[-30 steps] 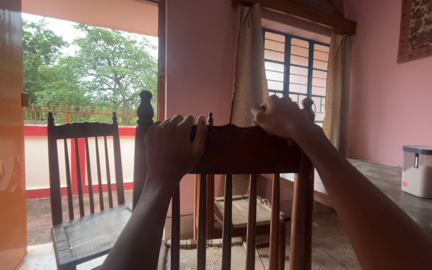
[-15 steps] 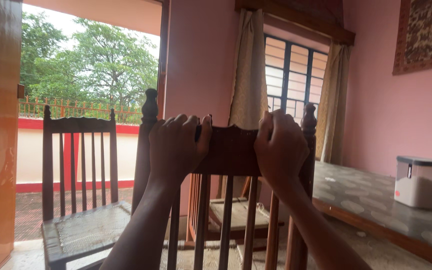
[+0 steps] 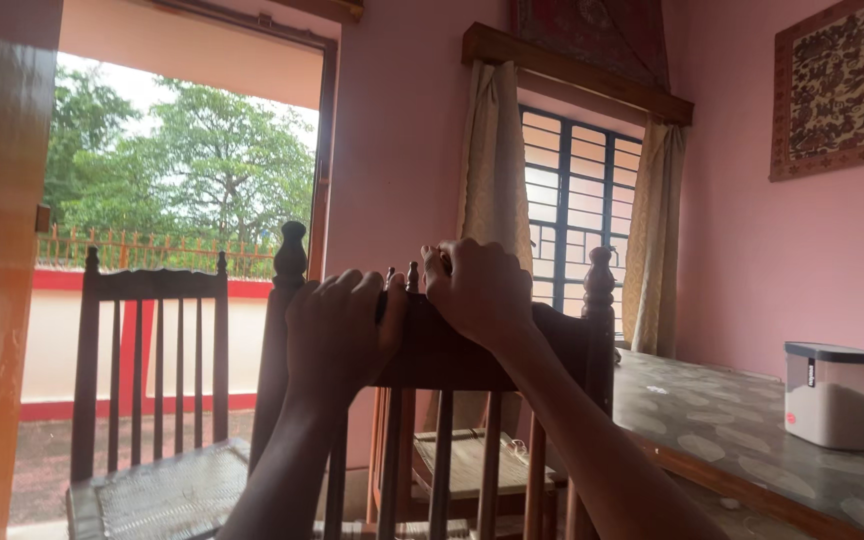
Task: The person wipes a wooden chair with a cloth, cleaning the seat frame, legs, backrest, and vertical slats. The person moves around the chair to reach different sides and continues wiping until the end of the clip.
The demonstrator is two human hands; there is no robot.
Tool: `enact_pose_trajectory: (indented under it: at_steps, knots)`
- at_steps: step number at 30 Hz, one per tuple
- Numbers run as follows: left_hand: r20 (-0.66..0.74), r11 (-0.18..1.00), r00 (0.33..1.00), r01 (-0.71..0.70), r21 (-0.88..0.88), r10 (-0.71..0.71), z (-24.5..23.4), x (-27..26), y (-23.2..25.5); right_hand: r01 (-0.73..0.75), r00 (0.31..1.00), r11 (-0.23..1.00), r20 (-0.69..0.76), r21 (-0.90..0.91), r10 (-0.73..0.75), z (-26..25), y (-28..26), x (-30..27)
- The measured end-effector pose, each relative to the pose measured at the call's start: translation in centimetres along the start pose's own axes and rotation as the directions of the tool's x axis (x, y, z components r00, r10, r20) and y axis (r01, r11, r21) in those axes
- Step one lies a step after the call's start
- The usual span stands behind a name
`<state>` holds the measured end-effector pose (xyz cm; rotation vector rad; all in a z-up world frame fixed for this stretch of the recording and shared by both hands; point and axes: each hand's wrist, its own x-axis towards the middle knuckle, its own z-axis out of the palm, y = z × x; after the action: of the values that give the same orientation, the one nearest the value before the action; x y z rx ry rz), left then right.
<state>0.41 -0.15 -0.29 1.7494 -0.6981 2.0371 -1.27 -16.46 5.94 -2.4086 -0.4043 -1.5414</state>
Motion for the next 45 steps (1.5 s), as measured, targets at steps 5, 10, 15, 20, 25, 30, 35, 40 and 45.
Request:
enact_pose_trajectory:
  at_steps: [5,10,15,20,25,30,35,40,45]
  knots:
    - [-0.02,1.0,1.0,-0.02,-0.015,0.02,0.0,-0.1,-0.2,0.084,0.996,0.996,-0.044,-0.004,-0.084,0.1,0.8,-0.7]
    - [-0.01,0.999,0.999,-0.04,-0.021,0.04,0.0,0.2,-0.5,-0.075,0.992,0.997,0.101,-0.003,0.075,-2.3,6.6,-0.3]
    - [0.033,1.0,0.999,-0.017,0.026,0.016,0.3,0.4,-0.5,-0.02,0.999,0.974,-0.033,-0.225,0.013,-2.7,8.9,-1.3]
    - [0.01,0.998,0.999,-0.035,0.046,0.035,0.0,-0.1,-0.3,0.026,0.968,0.998,-0.247,-0.055,-0.039,-0.7,5.3,-1.6]
    - [0.052,0.998,0.998,-0.028,0.062,0.025,0.1,0.2,-0.5,0.131,0.947,0.975,-0.267,-0.179,-0.177,2.1,-0.5,-1.3]
    - [0.038,0.998,0.998,-0.056,0.029,0.055,-0.3,0.1,-0.6,0.166,0.965,0.986,-0.209,0.03,-0.156,0.3,2.3,-2.1]
    - [0.054,0.999,0.999,-0.004,0.045,0.002,-0.3,0.0,-0.2,-0.059,0.987,0.996,-0.153,-0.07,0.048,-2.4,6.7,-3.1]
    - [0.083,0.998,0.996,0.022,0.066,-0.027,-0.2,0.1,0.0,-0.144,0.935,0.989,-0.329,-0.016,0.131,-0.7,4.6,-2.9]
    - [0.126,0.999,0.991,0.045,0.015,-0.047,0.0,0.0,-0.5,0.088,0.946,0.996,-0.315,0.032,-0.073,3.3,-2.8,-2.4]
